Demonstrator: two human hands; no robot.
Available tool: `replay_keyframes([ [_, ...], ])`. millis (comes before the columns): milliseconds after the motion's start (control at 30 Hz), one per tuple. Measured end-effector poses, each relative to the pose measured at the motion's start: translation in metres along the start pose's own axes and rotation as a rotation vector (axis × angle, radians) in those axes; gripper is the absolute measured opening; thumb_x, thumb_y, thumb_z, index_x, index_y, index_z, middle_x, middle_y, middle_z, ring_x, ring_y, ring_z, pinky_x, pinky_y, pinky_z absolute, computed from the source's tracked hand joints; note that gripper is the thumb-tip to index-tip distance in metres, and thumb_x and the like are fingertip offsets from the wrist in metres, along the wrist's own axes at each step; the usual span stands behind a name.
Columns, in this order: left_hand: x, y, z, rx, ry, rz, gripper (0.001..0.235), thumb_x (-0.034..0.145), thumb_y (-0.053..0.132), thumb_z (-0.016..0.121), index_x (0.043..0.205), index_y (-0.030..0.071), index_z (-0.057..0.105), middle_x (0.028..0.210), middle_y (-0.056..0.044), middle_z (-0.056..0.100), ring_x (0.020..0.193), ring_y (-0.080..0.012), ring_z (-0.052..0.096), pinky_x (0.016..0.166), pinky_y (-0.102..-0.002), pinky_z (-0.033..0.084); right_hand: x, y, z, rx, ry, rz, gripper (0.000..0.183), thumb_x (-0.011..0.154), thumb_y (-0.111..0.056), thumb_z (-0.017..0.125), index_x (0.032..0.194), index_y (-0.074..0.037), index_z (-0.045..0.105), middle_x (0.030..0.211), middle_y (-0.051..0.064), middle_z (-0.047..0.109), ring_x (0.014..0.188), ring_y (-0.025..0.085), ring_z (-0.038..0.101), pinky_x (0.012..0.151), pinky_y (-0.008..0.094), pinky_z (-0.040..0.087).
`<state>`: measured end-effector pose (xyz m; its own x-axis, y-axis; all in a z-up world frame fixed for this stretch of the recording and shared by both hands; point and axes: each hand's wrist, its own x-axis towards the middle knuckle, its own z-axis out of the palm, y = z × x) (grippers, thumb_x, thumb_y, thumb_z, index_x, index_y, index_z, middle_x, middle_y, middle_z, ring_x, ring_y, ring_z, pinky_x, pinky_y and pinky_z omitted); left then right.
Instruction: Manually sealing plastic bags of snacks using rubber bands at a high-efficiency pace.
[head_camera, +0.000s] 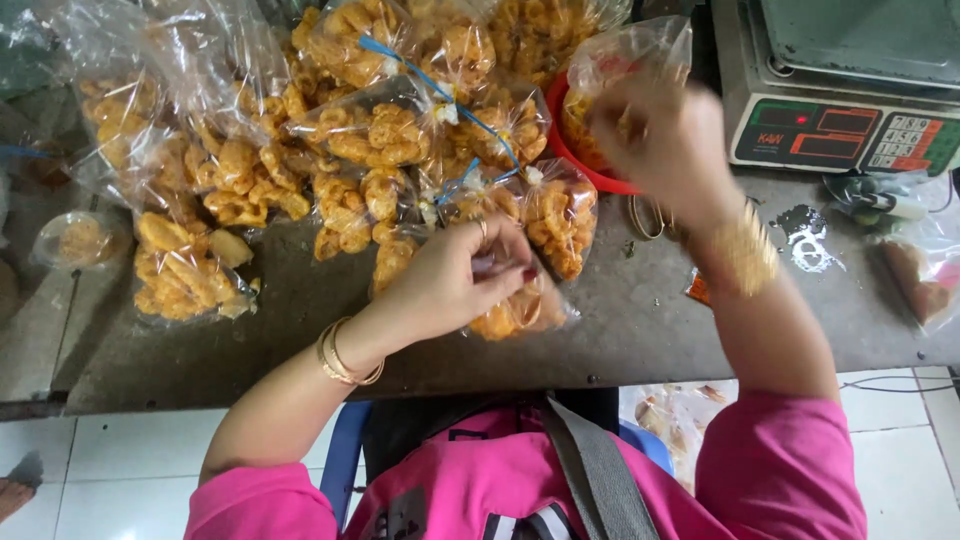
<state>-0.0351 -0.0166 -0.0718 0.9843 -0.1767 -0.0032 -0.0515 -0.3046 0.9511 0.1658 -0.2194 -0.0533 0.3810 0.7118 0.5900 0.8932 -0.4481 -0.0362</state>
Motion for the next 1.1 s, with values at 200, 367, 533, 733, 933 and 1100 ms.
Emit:
replay_keyframes([
  [200,-0.002,0.011,0.011,0.108,0.305,0.192,0.041,0.088,0.008,0.071,0.125,0.022,0.061,0.070,0.001,0.060,0.060,-0.0114,0.066,0.058,-0.027,0.059,-0.056,-0.084,-0.013,0.398,0.030,0.022,0.010,0.088,-0.010,0.079,0.098,-0.013,0.078,0.067,0.000,0.061,0.062,0.020,0.061,0.062,0.032,0.054],
  [367,0.006,-0.004,0.013,0.243,0.375,0.334,0.009,0.084,0.011,0.070,0.084,0.019,0.067,0.055,0.001,0.056,0.049,-0.0158,0.057,0.047,-0.025,0.046,-0.074,-0.092,-0.014,0.430,0.167,0.021,0.012,0.088,-0.004,0.084,0.095,-0.012,0.080,0.072,-0.001,0.066,0.058,0.015,0.055,0.059,0.027,0.052],
  [533,0.023,0.016,-0.003,-0.061,0.238,0.488,0.012,0.102,0.001,0.061,0.096,0.011,0.059,0.078,0.002,0.057,0.060,-0.0053,0.044,0.052,-0.016,0.037,-0.102,-0.156,0.005,0.802,-0.010,0.070,0.018,0.092,-0.005,0.053,0.102,-0.007,0.069,0.076,0.003,0.066,0.064,0.018,0.061,0.065,0.031,0.049],
  [733,0.005,0.043,-0.014,-0.389,-0.186,0.495,0.006,0.100,0.014,0.066,0.100,0.014,0.061,0.087,0.005,0.052,0.090,-0.0032,0.058,0.087,-0.019,0.047,-0.084,-0.110,0.068,1.274,-0.121,0.264,0.014,0.091,-0.019,0.056,0.102,-0.011,0.058,0.094,0.003,0.058,0.084,0.015,0.056,0.077,0.032,0.051],
  [933,-0.006,0.052,-0.018,0.152,-0.230,0.299,0.029,0.089,0.012,0.068,0.110,0.011,0.049,0.103,-0.001,0.052,0.086,-0.0131,0.053,0.073,-0.026,0.048,-0.075,-0.107,-0.025,1.529,-0.144,0.286,0.014,0.087,-0.003,0.042,0.077,-0.004,0.052,0.073,0.009,0.049,0.067,0.019,0.043,0.064,0.031,0.034],
  [1100,-0.015,0.027,-0.006,0.096,-0.232,0.250,0.046,0.089,0.015,0.076,0.120,0.008,0.043,0.108,-0.003,0.051,0.086,-0.0117,0.055,0.075,-0.027,0.052,-0.082,-0.101,-0.032,1.442,-0.592,0.384,0.042,0.098,0.011,0.045,0.127,-0.005,0.070,0.069,0.009,0.069,0.044,0.008,0.048,0.039,0.018,0.037],
])
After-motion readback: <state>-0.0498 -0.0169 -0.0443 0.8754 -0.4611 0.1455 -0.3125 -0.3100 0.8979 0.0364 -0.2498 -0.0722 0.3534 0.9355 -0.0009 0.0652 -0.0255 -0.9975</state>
